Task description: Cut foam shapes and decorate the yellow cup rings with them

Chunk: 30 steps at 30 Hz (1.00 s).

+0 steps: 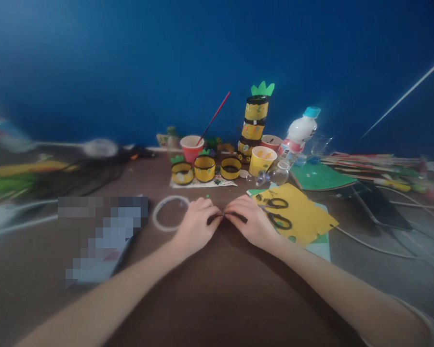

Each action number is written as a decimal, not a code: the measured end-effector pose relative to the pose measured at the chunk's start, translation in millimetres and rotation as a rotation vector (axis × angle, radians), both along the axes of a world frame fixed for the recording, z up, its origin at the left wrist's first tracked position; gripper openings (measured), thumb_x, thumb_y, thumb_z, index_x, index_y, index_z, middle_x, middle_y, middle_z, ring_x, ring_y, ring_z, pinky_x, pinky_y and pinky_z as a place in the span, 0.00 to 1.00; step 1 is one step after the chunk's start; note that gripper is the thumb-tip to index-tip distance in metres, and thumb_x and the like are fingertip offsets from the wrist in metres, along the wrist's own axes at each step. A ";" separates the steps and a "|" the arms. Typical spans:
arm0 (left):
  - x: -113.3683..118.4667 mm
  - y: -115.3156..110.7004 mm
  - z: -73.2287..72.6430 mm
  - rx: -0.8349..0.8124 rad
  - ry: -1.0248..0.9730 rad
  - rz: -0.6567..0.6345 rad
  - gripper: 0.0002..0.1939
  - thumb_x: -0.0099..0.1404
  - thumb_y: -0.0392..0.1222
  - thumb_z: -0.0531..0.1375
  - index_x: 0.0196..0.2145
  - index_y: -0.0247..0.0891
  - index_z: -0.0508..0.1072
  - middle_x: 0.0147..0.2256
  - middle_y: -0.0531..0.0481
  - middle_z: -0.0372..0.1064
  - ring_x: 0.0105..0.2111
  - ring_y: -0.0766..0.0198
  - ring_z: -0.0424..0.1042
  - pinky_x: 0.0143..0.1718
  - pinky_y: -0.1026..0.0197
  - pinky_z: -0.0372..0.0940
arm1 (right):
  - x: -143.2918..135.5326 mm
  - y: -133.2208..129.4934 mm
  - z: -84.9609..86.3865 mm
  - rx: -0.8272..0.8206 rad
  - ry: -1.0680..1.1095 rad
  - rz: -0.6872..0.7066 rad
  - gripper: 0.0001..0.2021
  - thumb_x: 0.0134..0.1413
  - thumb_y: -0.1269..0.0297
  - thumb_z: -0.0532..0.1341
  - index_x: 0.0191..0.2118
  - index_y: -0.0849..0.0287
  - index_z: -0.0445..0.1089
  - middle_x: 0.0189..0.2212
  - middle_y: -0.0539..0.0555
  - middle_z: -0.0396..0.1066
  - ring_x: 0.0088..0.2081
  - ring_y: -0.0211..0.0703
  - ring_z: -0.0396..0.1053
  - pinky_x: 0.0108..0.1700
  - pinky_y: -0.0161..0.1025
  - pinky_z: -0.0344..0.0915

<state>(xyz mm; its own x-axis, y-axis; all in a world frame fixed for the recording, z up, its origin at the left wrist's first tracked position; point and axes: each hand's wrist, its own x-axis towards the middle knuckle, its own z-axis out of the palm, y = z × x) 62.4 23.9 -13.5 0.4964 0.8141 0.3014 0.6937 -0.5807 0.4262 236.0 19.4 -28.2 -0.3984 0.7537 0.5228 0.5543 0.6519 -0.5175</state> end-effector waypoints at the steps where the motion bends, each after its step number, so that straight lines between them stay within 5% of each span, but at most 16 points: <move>1: -0.2 0.0 -0.2 -0.004 -0.001 0.004 0.09 0.61 0.39 0.53 0.27 0.37 0.71 0.27 0.50 0.64 0.32 0.61 0.60 0.35 0.58 0.56 | 0.1 0.0 0.1 -0.002 -0.001 0.001 0.05 0.54 0.69 0.55 0.32 0.58 0.69 0.32 0.53 0.71 0.38 0.43 0.63 0.41 0.43 0.59; 23: -1.1 1.5 0.2 -0.084 -0.073 0.017 0.07 0.59 0.38 0.54 0.27 0.37 0.71 0.27 0.51 0.65 0.32 0.62 0.61 0.36 0.58 0.56 | -0.3 -0.7 2.4 0.004 -0.001 -0.012 0.05 0.54 0.71 0.54 0.32 0.58 0.67 0.32 0.52 0.71 0.37 0.42 0.62 0.41 0.42 0.59; 30: -0.7 3.3 3.7 -0.161 -0.155 0.053 0.07 0.59 0.39 0.55 0.25 0.38 0.70 0.28 0.51 0.66 0.33 0.62 0.62 0.37 0.58 0.56 | 5.4 3.8 6.8 -0.076 0.150 -0.221 0.05 0.53 0.69 0.54 0.30 0.58 0.67 0.29 0.52 0.69 0.35 0.41 0.64 0.40 0.39 0.60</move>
